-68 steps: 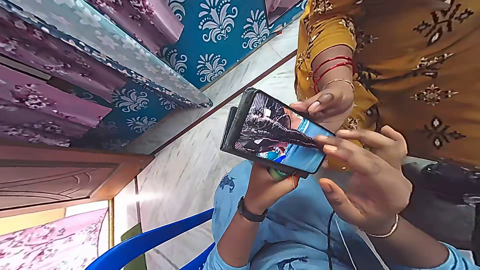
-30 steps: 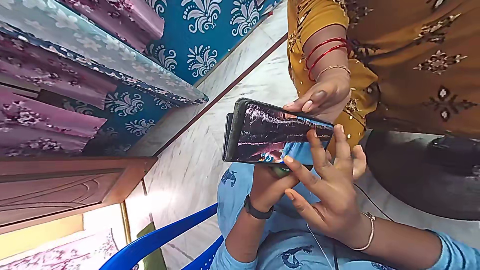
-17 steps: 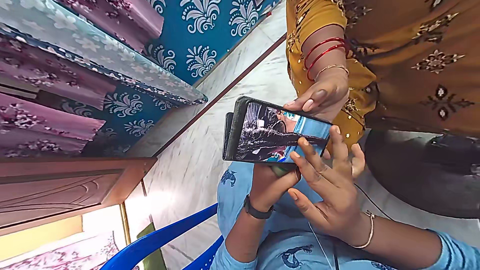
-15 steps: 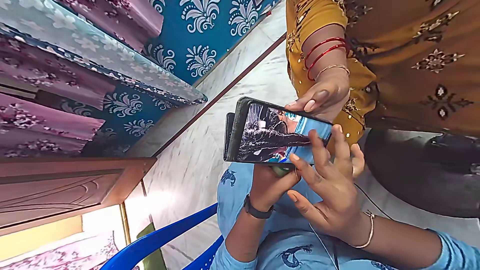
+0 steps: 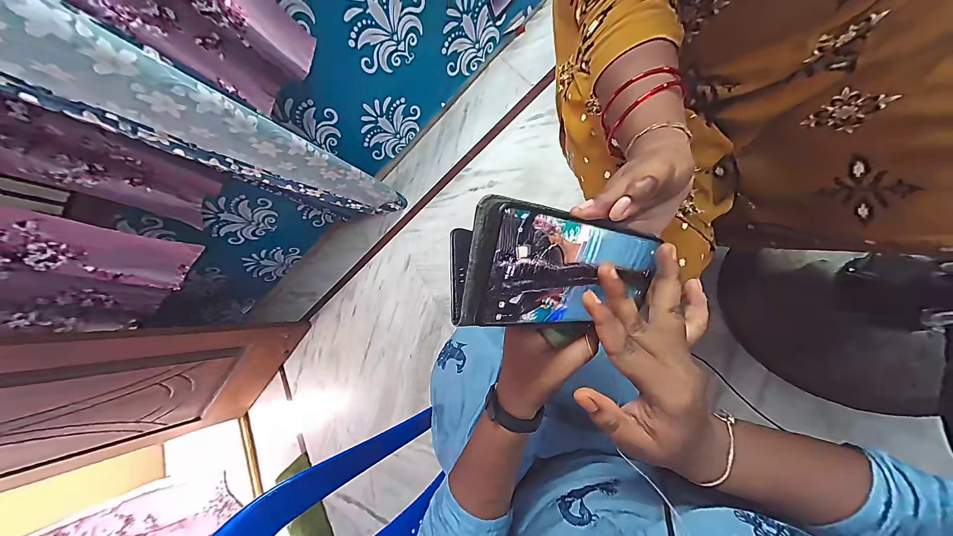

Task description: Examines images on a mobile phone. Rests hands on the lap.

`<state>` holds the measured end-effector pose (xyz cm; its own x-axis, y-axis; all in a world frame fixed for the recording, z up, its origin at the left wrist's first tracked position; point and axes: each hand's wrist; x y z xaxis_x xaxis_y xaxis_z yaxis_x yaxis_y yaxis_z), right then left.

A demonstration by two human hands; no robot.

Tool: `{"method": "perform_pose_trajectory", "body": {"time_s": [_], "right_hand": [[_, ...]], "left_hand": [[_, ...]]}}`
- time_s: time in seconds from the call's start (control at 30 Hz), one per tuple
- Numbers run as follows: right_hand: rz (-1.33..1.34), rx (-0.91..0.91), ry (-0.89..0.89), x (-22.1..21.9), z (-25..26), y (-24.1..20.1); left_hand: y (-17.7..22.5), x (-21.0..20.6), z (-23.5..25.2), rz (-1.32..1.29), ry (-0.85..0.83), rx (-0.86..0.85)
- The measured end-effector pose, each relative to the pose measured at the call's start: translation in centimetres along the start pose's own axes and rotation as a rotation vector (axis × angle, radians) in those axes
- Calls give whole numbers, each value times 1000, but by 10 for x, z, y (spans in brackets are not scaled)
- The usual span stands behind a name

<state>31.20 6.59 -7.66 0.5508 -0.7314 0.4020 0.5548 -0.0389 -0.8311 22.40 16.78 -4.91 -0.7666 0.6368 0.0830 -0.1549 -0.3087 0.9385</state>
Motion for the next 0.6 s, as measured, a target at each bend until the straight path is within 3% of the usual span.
{"method": "perform_pose_trajectory", "body": {"time_s": [0.4, 0.6], "right_hand": [[-50, -33, 7, 2, -6, 7], [25, -71, 9, 5, -8, 7]], "left_hand": [[-3, -6, -4, -61, -18, 5], [-2, -8, -6, -77, 6, 133]]}}
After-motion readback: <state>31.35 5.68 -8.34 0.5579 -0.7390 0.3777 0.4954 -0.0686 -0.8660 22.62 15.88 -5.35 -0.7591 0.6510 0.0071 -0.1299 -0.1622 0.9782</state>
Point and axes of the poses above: each hand's wrist, its own z-axis towards the middle knuckle, its own x-axis out of the back of the hand, y = z × x, and after that the axes turned 15 degrees about -x, right-handed
